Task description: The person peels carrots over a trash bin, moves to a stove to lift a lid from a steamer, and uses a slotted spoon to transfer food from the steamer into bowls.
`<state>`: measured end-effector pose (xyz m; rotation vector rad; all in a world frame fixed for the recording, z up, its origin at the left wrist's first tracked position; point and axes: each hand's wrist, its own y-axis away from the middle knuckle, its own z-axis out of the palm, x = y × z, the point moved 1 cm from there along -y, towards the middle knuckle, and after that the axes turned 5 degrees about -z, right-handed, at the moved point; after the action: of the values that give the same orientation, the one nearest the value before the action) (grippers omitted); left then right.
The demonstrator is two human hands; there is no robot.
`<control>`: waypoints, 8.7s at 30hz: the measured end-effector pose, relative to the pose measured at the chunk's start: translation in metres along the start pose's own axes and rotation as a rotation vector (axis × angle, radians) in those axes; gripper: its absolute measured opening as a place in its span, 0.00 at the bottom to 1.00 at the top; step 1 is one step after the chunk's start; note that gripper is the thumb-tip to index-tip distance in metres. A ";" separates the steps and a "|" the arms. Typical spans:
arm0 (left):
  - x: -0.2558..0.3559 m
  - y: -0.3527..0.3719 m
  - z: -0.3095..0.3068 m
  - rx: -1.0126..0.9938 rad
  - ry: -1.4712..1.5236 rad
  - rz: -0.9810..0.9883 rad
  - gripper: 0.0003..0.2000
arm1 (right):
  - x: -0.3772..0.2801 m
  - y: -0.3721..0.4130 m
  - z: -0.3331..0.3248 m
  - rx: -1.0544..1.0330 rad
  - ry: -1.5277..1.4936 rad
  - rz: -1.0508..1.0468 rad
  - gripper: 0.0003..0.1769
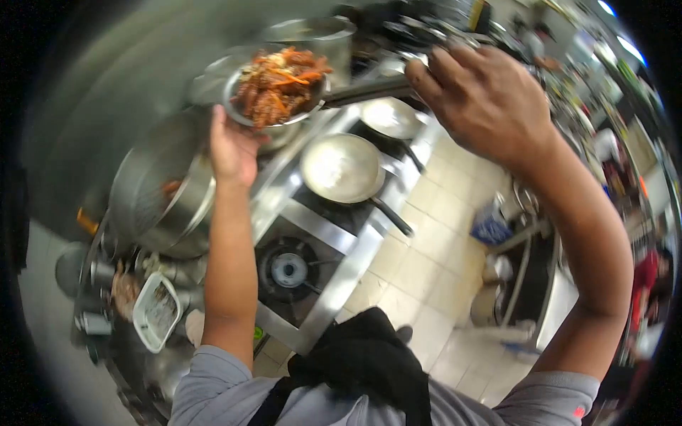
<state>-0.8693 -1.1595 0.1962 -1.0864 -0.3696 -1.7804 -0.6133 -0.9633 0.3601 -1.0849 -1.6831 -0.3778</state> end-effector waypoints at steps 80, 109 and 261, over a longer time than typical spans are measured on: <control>-0.497 0.319 0.196 -1.040 -1.531 -0.915 0.18 | -0.335 0.815 -0.218 -0.113 -0.180 2.724 0.21; 0.092 0.382 -0.193 0.745 -0.543 -0.131 0.09 | -0.034 -0.257 0.033 -0.050 -0.763 0.206 0.22; -0.639 0.283 0.066 0.043 -1.011 -1.591 0.13 | -0.276 0.982 0.526 -0.191 -0.938 3.135 0.15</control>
<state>-0.5173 -0.8780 -0.3420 -1.7925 -2.3786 -2.1776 -0.1270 -0.1974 -0.3426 2.1014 -0.9974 -1.7598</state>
